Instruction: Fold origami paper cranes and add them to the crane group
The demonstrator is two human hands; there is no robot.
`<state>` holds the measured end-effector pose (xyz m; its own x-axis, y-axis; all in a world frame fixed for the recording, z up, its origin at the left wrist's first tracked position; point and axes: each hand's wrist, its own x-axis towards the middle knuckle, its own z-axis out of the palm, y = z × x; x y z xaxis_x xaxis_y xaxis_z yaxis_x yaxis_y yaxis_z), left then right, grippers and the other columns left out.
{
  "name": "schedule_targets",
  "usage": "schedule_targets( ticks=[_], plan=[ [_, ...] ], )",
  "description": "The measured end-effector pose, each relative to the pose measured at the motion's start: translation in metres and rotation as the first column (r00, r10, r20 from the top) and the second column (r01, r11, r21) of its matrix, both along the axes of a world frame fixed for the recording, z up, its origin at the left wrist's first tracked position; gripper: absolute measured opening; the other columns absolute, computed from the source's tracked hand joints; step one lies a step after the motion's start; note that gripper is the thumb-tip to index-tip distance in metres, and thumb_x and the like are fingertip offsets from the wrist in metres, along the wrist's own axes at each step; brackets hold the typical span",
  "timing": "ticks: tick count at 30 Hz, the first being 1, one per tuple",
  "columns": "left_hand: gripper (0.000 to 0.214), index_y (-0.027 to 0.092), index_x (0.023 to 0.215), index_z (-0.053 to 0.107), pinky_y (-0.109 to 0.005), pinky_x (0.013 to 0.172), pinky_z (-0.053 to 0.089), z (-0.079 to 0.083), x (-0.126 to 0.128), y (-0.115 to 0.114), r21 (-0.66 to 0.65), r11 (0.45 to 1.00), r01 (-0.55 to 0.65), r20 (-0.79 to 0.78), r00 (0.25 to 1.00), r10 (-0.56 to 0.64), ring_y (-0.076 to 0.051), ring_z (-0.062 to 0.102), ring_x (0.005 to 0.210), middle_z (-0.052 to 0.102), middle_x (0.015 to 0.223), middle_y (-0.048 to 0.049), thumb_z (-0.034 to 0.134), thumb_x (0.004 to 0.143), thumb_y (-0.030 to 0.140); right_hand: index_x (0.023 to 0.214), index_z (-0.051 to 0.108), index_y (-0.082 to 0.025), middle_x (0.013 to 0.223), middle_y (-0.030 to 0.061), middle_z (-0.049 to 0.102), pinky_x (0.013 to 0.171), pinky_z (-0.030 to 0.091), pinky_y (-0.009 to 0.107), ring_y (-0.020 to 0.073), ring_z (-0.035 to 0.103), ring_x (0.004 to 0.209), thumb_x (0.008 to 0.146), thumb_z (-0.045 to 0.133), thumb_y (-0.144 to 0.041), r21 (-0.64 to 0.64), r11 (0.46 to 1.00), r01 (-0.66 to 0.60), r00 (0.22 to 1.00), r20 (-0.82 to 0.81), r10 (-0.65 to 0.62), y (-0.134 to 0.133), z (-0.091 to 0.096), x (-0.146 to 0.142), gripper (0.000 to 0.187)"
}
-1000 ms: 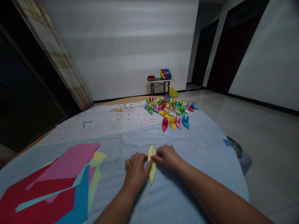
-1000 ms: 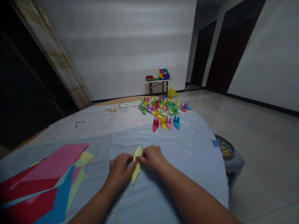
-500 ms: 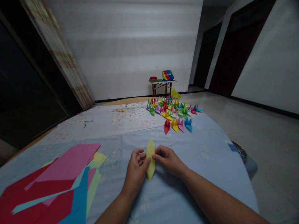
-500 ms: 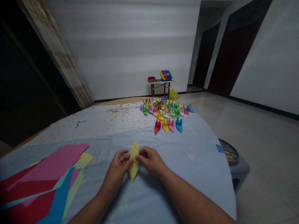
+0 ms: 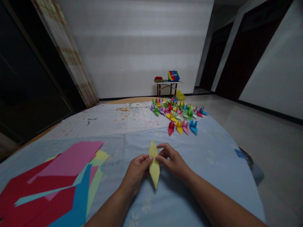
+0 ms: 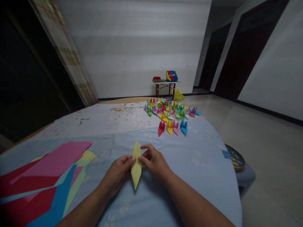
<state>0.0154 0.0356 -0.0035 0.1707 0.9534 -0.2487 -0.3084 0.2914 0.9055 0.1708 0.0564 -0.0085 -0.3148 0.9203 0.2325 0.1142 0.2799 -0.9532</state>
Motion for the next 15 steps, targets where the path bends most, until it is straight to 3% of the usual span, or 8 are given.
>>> schedule_targets(
  ticks=[3, 6, 10, 15],
  plan=[
    [0.028, 0.011, 0.081, 0.064, -0.023, 0.057, 0.045, -0.004, -0.002, 0.002, 0.004, 0.998, -0.060, -0.005, 0.998, 0.060, -0.012, 0.057, 0.055, 0.066, 0.063, -0.0034, 0.071, 0.063, 0.031, 0.110, 0.048, -0.022, 0.087, 0.0019, 0.059, 0.066, 0.043, 0.027, 0.0118, 0.054, 0.071, 0.077, 0.054, -0.017, 0.225, 0.974, -0.029, 0.989, 0.149, -0.005, -0.004, 0.004, 0.004, 0.034],
    [0.027, 0.012, 0.079, 0.062, -0.023, 0.056, 0.045, -0.005, -0.005, 0.004, -0.006, 0.994, -0.106, -0.014, 0.994, 0.106, -0.012, 0.056, 0.054, 0.065, 0.062, -0.0022, 0.071, 0.063, 0.032, 0.112, 0.051, -0.024, 0.100, 0.0049, 0.055, 0.071, 0.045, 0.027, 0.0139, 0.054, 0.085, 0.074, 0.053, -0.010, 0.365, 0.925, -0.106, 0.975, 0.220, 0.025, -0.006, 0.006, 0.008, 0.040],
    [0.028, 0.012, 0.081, 0.061, -0.023, 0.054, 0.045, -0.003, -0.005, 0.004, -0.010, 0.992, -0.126, -0.015, 0.992, 0.126, -0.011, 0.055, 0.053, 0.065, 0.063, -0.0015, 0.070, 0.064, 0.032, 0.108, 0.056, -0.025, 0.109, 0.0062, 0.048, 0.087, 0.041, 0.031, 0.0168, 0.047, 0.104, 0.071, 0.056, -0.008, 0.415, 0.887, -0.200, 0.956, 0.280, 0.084, -0.006, 0.007, 0.011, 0.040],
    [0.028, 0.012, 0.082, 0.062, -0.022, 0.053, 0.043, -0.004, -0.005, 0.004, 0.001, 0.993, -0.119, -0.009, 0.993, 0.119, -0.012, 0.056, 0.054, 0.065, 0.063, -0.0019, 0.070, 0.063, 0.032, 0.104, 0.059, -0.027, 0.111, 0.0063, 0.045, 0.086, 0.041, 0.032, 0.0172, 0.047, 0.099, 0.074, 0.061, -0.016, 0.479, 0.850, -0.221, 0.929, 0.370, 0.033, -0.004, 0.004, 0.012, 0.032]
  ],
)
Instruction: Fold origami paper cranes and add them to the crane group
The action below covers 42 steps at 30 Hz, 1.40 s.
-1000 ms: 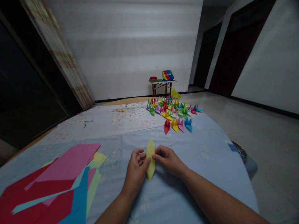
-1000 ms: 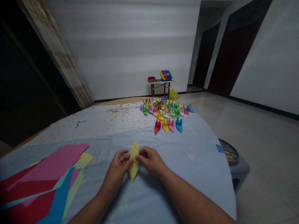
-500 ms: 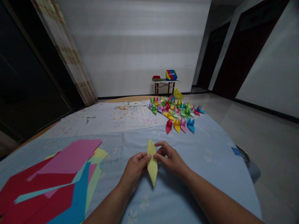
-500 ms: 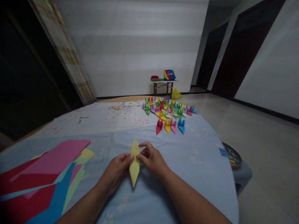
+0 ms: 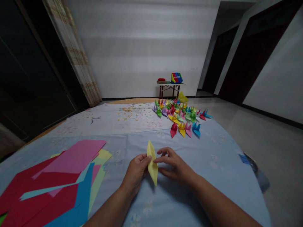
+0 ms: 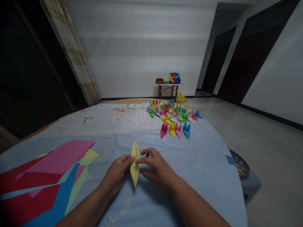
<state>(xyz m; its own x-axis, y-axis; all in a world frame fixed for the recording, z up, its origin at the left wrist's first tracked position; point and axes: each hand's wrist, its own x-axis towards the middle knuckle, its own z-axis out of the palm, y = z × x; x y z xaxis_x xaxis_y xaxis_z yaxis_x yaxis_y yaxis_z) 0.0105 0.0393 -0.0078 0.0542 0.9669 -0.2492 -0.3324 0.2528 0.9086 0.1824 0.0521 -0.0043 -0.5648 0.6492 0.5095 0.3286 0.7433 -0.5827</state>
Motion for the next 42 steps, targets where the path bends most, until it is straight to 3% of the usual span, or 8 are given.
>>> schedule_targets(
  ticks=[5, 12, 22, 28, 32, 38, 42],
  plan=[
    [0.032, 0.012, 0.085, 0.065, -0.021, 0.053, 0.041, -0.003, -0.002, 0.001, 0.026, 0.999, 0.048, 0.010, 0.999, -0.048, -0.012, 0.056, 0.054, 0.065, 0.064, -0.0032, 0.071, 0.063, 0.034, 0.105, 0.058, -0.027, 0.105, 0.0072, 0.047, 0.082, 0.041, 0.034, 0.0191, 0.046, 0.096, 0.075, 0.061, -0.025, 0.084, 0.995, 0.054, 0.995, 0.074, -0.060, -0.003, 0.003, -0.003, 0.030],
    [0.032, 0.012, 0.084, 0.065, -0.023, 0.055, 0.042, -0.008, -0.002, 0.003, 0.042, 0.998, 0.038, -0.019, 0.999, -0.037, -0.013, 0.057, 0.056, 0.067, 0.068, -0.0043, 0.071, 0.064, 0.036, 0.106, 0.057, -0.027, 0.100, 0.0058, 0.050, 0.080, 0.038, 0.035, 0.0198, 0.045, 0.092, 0.071, 0.059, -0.018, 0.018, 0.995, 0.097, 0.986, 0.136, -0.098, -0.010, 0.009, -0.005, 0.036],
    [0.026, 0.014, 0.082, 0.060, -0.023, 0.056, 0.043, -0.002, 0.002, 0.000, 0.039, 0.999, 0.035, -0.036, 0.999, -0.033, -0.014, 0.059, 0.056, 0.066, 0.065, -0.0007, 0.068, 0.065, 0.032, 0.105, 0.058, -0.024, 0.096, 0.0058, 0.051, 0.079, 0.034, 0.034, 0.0188, 0.044, 0.091, 0.072, 0.058, -0.019, 0.035, 0.996, 0.084, 0.986, 0.138, -0.088, -0.008, 0.010, -0.004, 0.034],
    [0.032, 0.014, 0.085, 0.061, -0.021, 0.049, 0.040, 0.001, 0.003, 0.000, 0.018, 1.000, 0.017, -0.067, 0.998, -0.015, -0.014, 0.059, 0.056, 0.067, 0.069, -0.0017, 0.071, 0.060, 0.033, 0.104, 0.059, -0.024, 0.094, 0.0056, 0.052, 0.078, 0.033, 0.033, 0.0182, 0.045, 0.087, 0.073, 0.060, -0.025, 0.081, 0.993, 0.081, 0.988, 0.124, -0.091, -0.007, 0.006, -0.005, 0.031],
    [0.032, 0.014, 0.083, 0.062, -0.020, 0.048, 0.039, 0.005, 0.005, -0.002, 0.021, 0.999, 0.024, -0.097, 0.995, -0.022, -0.012, 0.055, 0.050, 0.064, 0.062, 0.0007, 0.071, 0.059, 0.032, 0.106, 0.059, -0.027, 0.095, 0.0058, 0.053, 0.076, 0.033, 0.033, 0.0186, 0.045, 0.087, 0.074, 0.060, -0.023, 0.145, 0.981, 0.130, 0.979, 0.141, -0.150, -0.005, 0.003, -0.006, 0.032],
    [0.029, 0.015, 0.083, 0.062, -0.022, 0.055, 0.042, 0.007, 0.006, -0.004, 0.017, 0.999, 0.051, -0.073, 0.996, -0.050, -0.013, 0.058, 0.054, 0.065, 0.062, 0.0011, 0.071, 0.061, 0.031, 0.091, 0.066, -0.026, 0.087, 0.0054, 0.055, 0.071, 0.031, 0.032, 0.0177, 0.044, 0.081, 0.080, 0.059, -0.029, 0.217, 0.961, 0.170, 0.972, 0.124, -0.200, 0.000, 0.001, -0.008, 0.014],
    [0.027, 0.015, 0.089, 0.061, -0.023, 0.059, 0.044, 0.006, 0.005, -0.004, 0.057, 0.992, 0.112, -0.002, 0.994, -0.112, -0.015, 0.061, 0.063, 0.067, 0.072, -0.0018, 0.067, 0.067, 0.030, 0.085, 0.066, -0.024, 0.083, 0.0051, 0.055, 0.073, 0.033, 0.032, 0.0174, 0.046, 0.081, 0.081, 0.057, -0.031, 0.176, 0.967, 0.184, 0.981, 0.037, -0.193, 0.001, 0.001, -0.008, 0.012]
  ],
)
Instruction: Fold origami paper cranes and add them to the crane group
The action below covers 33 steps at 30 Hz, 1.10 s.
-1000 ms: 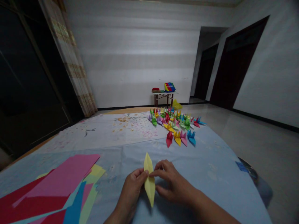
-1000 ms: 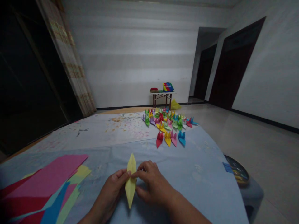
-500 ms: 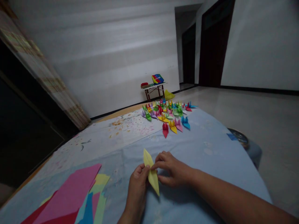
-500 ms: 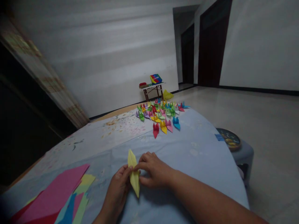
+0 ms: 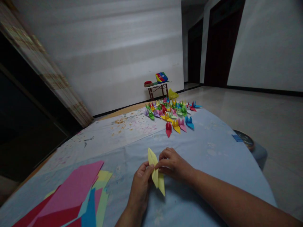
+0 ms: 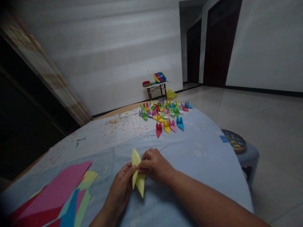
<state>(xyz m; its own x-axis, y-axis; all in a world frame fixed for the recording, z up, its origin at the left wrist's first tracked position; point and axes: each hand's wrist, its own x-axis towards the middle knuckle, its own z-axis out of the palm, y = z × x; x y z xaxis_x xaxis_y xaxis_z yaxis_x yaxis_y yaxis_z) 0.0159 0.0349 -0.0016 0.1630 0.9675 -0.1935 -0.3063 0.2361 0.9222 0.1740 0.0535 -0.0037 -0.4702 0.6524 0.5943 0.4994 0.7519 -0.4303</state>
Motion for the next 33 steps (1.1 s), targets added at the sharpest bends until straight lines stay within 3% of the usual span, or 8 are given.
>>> schedule_targets(
  ticks=[7, 12, 22, 28, 33],
  plan=[
    [0.026, 0.015, 0.086, 0.060, -0.024, 0.061, 0.046, 0.002, 0.003, -0.003, -0.026, 1.000, -0.006, 0.099, 0.995, 0.008, -0.016, 0.063, 0.068, 0.068, 0.077, -0.0038, 0.069, 0.066, 0.028, 0.076, 0.060, -0.018, 0.077, 0.0028, 0.053, 0.073, 0.038, 0.029, 0.0153, 0.048, 0.079, 0.081, 0.055, -0.023, -0.229, 0.973, -0.014, 0.969, -0.242, -0.043, -0.005, 0.000, -0.006, 0.009],
    [0.024, 0.016, 0.082, 0.059, -0.027, 0.068, 0.048, 0.003, 0.004, -0.004, -0.044, 0.999, -0.019, 0.135, 0.991, 0.025, -0.017, 0.064, 0.071, 0.068, 0.075, -0.0031, 0.071, 0.064, 0.027, 0.069, 0.054, -0.018, 0.072, 0.0002, 0.051, 0.067, 0.038, 0.026, 0.0133, 0.046, 0.071, 0.078, 0.055, -0.023, -0.311, 0.950, 0.011, 0.947, -0.302, -0.110, -0.006, 0.001, -0.010, 0.011],
    [0.013, 0.015, 0.083, 0.058, -0.029, 0.074, 0.048, 0.005, 0.008, -0.008, 0.054, 0.998, 0.031, 0.158, 0.987, -0.039, -0.018, 0.063, 0.081, 0.067, 0.084, -0.0061, 0.059, 0.078, 0.027, 0.065, 0.051, -0.018, 0.064, -0.0020, 0.049, 0.057, 0.035, 0.022, 0.0111, 0.044, 0.062, 0.074, 0.055, -0.024, -0.487, 0.873, 0.018, 0.887, -0.396, -0.239, -0.004, -0.002, -0.014, 0.012],
    [0.025, 0.017, 0.092, 0.056, -0.028, 0.075, 0.048, 0.004, 0.011, -0.011, 0.093, 0.994, 0.053, 0.055, 0.997, -0.058, -0.019, 0.064, 0.083, 0.069, 0.090, -0.0059, 0.067, 0.071, 0.025, 0.062, 0.050, -0.017, 0.059, -0.0035, 0.045, 0.051, 0.032, 0.021, 0.0094, 0.041, 0.056, 0.072, 0.055, -0.025, -0.574, 0.819, 0.005, 0.870, -0.401, -0.287, 0.001, -0.006, -0.013, 0.014],
    [0.033, 0.015, 0.092, 0.056, -0.026, 0.071, 0.048, 0.003, 0.012, -0.010, 0.089, 0.996, 0.002, -0.079, 0.997, 0.005, -0.020, 0.065, 0.079, 0.070, 0.086, -0.0060, 0.073, 0.064, 0.025, 0.062, 0.050, -0.016, 0.058, -0.0037, 0.045, 0.049, 0.031, 0.020, 0.0085, 0.039, 0.054, 0.072, 0.055, -0.026, -0.603, 0.797, -0.043, 0.862, -0.426, -0.276, 0.001, -0.007, -0.014, 0.015]
  ],
)
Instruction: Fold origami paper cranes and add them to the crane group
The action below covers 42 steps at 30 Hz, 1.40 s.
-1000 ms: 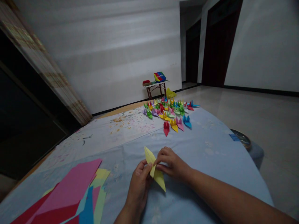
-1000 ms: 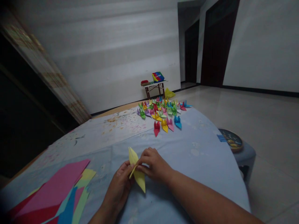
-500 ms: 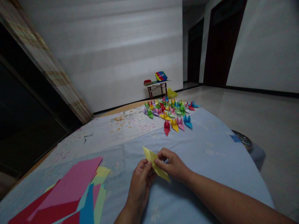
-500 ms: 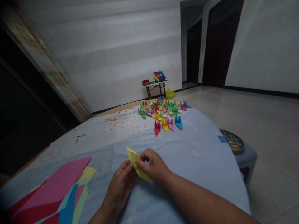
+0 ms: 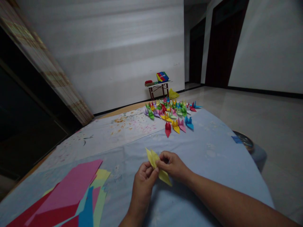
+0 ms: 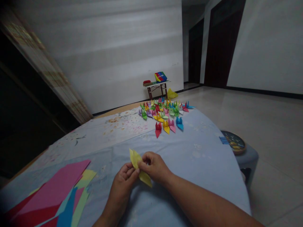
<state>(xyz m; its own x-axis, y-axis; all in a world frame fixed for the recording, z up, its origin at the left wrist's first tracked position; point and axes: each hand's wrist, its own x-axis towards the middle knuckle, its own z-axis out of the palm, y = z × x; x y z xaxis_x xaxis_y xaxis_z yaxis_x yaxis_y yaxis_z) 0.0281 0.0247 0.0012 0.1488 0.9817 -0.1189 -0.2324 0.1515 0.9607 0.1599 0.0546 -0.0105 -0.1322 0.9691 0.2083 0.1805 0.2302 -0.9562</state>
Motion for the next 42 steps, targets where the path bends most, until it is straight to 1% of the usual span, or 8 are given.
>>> schedule_targets(
  ticks=[5, 9, 12, 16, 18, 22, 32, 42],
  plan=[
    [0.032, 0.014, 0.098, 0.055, -0.024, 0.065, 0.048, -0.004, -0.003, 0.001, 0.008, 1.000, 0.014, -0.004, 1.000, -0.014, -0.019, 0.065, 0.078, 0.070, 0.085, -0.0080, 0.065, 0.073, 0.031, 0.062, 0.051, -0.015, 0.058, -0.0038, 0.046, 0.050, 0.032, 0.020, 0.0083, 0.041, 0.054, 0.073, 0.056, -0.029, -0.031, 0.999, -0.033, 0.998, -0.052, 0.032, -0.001, 0.003, 0.000, 0.018],
    [0.031, 0.013, 0.098, 0.052, -0.022, 0.062, 0.047, -0.006, -0.002, 0.001, 0.022, 1.000, 0.015, 0.011, 1.000, -0.015, -0.018, 0.065, 0.076, 0.069, 0.085, -0.0097, 0.064, 0.075, 0.030, 0.062, 0.055, -0.015, 0.065, -0.0020, 0.050, 0.058, 0.035, 0.021, 0.0101, 0.045, 0.063, 0.072, 0.060, -0.026, 0.081, 0.997, 0.016, 1.000, 0.010, -0.017, -0.002, 0.004, 0.002, 0.016],
    [0.041, 0.017, 0.104, 0.045, -0.024, 0.063, 0.048, -0.004, -0.001, 0.000, 0.057, 0.997, -0.046, 0.022, 0.999, 0.045, -0.019, 0.066, 0.075, 0.069, 0.087, -0.0083, 0.067, 0.071, 0.027, 0.066, 0.059, -0.016, 0.070, -0.0008, 0.051, 0.063, 0.037, 0.022, 0.0114, 0.048, 0.069, 0.072, 0.061, -0.025, 0.146, 0.989, 0.019, 0.999, 0.044, -0.026, -0.002, 0.004, 0.004, 0.010],
    [0.057, 0.024, 0.114, 0.037, -0.028, 0.068, 0.050, -0.004, -0.003, 0.001, 0.197, 0.966, -0.165, -0.043, 0.983, 0.176, -0.019, 0.065, 0.079, 0.066, 0.097, -0.0068, 0.070, 0.068, 0.024, 0.071, 0.061, -0.017, 0.072, 0.0003, 0.053, 0.065, 0.038, 0.023, 0.0120, 0.048, 0.070, 0.075, 0.059, -0.024, 0.206, 0.979, -0.005, 0.999, 0.047, -0.005, -0.001, 0.002, 0.006, 0.008],
    [0.047, 0.022, 0.109, 0.046, -0.027, 0.071, 0.050, -0.006, -0.006, 0.001, 0.279, 0.944, -0.176, -0.128, 0.968, 0.218, -0.019, 0.064, 0.083, 0.065, 0.099, -0.0070, 0.069, 0.068, 0.025, 0.072, 0.062, -0.017, 0.074, 0.0011, 0.054, 0.066, 0.039, 0.024, 0.0123, 0.049, 0.071, 0.076, 0.059, -0.024, 0.230, 0.973, -0.018, 0.999, 0.037, 0.010, 0.000, 0.002, 0.007, 0.009],
    [0.019, 0.018, 0.088, 0.063, -0.027, 0.078, 0.047, -0.008, -0.013, 0.003, 0.368, 0.927, -0.076, -0.285, 0.940, 0.190, -0.020, 0.062, 0.087, 0.067, 0.092, -0.0063, 0.064, 0.072, 0.028, 0.073, 0.063, -0.018, 0.075, 0.0016, 0.056, 0.066, 0.040, 0.023, 0.0123, 0.051, 0.072, 0.077, 0.059, -0.025, 0.243, 0.969, -0.044, 0.999, 0.035, 0.036, 0.002, 0.001, 0.008, 0.009],
    [0.018, 0.018, 0.082, 0.069, -0.023, 0.068, 0.048, -0.002, -0.015, 0.006, 0.316, 0.943, -0.101, -0.272, 0.943, 0.192, -0.018, 0.064, 0.076, 0.071, 0.080, -0.0036, 0.067, 0.069, 0.031, 0.072, 0.063, -0.017, 0.068, -0.0013, 0.057, 0.062, 0.042, 0.022, 0.0108, 0.052, 0.064, 0.070, 0.064, -0.018, 0.159, 0.987, -0.033, 0.999, 0.002, 0.033, 0.004, -0.003, 0.009, 0.003],
    [0.025, 0.015, 0.081, 0.071, -0.025, 0.072, 0.047, -0.002, -0.015, 0.009, 0.146, 0.983, -0.109, -0.220, 0.965, 0.140, -0.020, 0.064, 0.077, 0.072, 0.080, -0.0061, 0.071, 0.064, 0.033, 0.070, 0.063, -0.016, 0.069, 0.0004, 0.058, 0.064, 0.043, 0.023, 0.0118, 0.054, 0.066, 0.073, 0.062, -0.023, 0.204, 0.978, -0.037, 0.998, 0.058, 0.026, 0.004, 0.000, 0.011, 0.008]
  ],
)
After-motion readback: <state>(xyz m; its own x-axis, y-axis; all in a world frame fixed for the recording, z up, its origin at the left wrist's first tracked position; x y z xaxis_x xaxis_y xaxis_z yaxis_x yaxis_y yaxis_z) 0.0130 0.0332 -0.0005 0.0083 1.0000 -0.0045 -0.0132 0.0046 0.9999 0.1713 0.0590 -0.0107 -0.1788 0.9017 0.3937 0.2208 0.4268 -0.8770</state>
